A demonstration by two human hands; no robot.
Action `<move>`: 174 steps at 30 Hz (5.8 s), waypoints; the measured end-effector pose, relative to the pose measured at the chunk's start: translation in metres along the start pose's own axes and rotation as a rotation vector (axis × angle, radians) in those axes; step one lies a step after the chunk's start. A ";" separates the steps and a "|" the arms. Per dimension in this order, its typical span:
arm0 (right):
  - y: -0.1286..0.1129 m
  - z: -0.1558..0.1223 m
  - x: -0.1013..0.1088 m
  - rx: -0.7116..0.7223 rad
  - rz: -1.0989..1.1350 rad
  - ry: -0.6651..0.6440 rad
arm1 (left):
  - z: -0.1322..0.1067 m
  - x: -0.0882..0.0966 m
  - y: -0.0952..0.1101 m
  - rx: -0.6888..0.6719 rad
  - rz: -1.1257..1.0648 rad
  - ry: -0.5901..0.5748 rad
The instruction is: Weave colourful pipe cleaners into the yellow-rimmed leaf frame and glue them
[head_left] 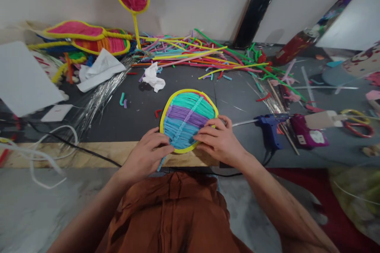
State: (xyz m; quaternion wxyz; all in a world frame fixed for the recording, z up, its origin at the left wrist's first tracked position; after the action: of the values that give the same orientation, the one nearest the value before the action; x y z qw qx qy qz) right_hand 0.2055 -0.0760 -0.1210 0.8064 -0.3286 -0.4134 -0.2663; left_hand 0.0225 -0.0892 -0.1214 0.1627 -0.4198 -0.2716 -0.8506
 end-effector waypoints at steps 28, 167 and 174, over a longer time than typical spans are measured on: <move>0.029 -0.027 0.028 -0.204 -0.174 0.100 | -0.005 -0.003 -0.003 -0.009 0.001 -0.006; -0.066 -0.055 -0.014 -0.444 -0.152 0.171 | -0.007 -0.010 0.020 0.025 0.053 0.077; -0.066 -0.054 -0.015 -0.443 -0.192 0.173 | -0.006 -0.009 0.021 0.034 0.057 0.092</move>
State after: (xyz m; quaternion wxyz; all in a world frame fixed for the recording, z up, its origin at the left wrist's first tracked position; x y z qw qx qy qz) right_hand 0.1783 -0.1562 -0.1371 0.7182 -0.4326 -0.3035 -0.4528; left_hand 0.0342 -0.1092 -0.1249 0.2062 -0.3848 -0.2663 -0.8593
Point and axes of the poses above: each hand's wrist, its own z-axis towards the middle knuckle, its own x-axis out of the back of the hand, y = z × x, the point moved 7 cm from there along z, towards the middle knuckle, and after that the axes turned 9 degrees about y, right-handed, at the moved point
